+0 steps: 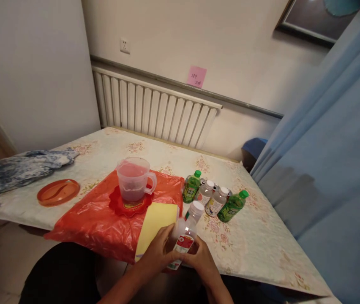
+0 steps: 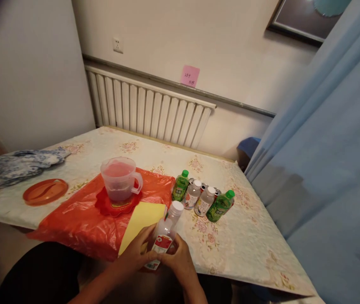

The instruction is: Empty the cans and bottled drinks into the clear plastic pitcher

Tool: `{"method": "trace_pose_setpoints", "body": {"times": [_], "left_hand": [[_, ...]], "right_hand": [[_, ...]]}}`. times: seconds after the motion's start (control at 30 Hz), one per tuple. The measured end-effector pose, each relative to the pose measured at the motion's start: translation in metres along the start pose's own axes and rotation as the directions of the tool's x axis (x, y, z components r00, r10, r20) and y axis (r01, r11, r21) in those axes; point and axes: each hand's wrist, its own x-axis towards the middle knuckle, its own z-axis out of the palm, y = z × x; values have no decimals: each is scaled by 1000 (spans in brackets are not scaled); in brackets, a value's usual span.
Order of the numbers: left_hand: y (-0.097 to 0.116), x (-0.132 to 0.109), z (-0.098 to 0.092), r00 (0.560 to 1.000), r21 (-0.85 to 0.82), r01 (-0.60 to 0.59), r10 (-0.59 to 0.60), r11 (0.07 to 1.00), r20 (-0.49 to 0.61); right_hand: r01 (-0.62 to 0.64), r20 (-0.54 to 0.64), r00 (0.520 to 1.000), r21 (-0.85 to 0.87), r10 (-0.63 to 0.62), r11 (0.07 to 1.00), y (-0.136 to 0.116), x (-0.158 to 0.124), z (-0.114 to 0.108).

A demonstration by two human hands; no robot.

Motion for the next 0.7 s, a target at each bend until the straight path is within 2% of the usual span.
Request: {"method": "trace_pose_setpoints", "body": {"times": [0.17,0.27,0.33,0.43,0.7], "left_hand": [[-20,1,-14,990,298,16,27,954,-139],[-31,3,-31,965,458,-7,126,889,-231],[-37,7,-39,955,546,-43,195,836,-222],[-43,18,-38,954,627,-76,240,775,-182],[-59,60,-16,980,710,-61,176,701,-90]], "right_hand": [[37,-170,985,-6,-38,999,11,-1,-37],[43,-268,961,-82,-64,996,9,-5,-65],[47,-341,937,-100,-79,994,9,-8,-83],[36,-435,897,-100,-76,994,13,-11,-108],[51,-570,812,-137,-121,989,26,-20,-151]]}}
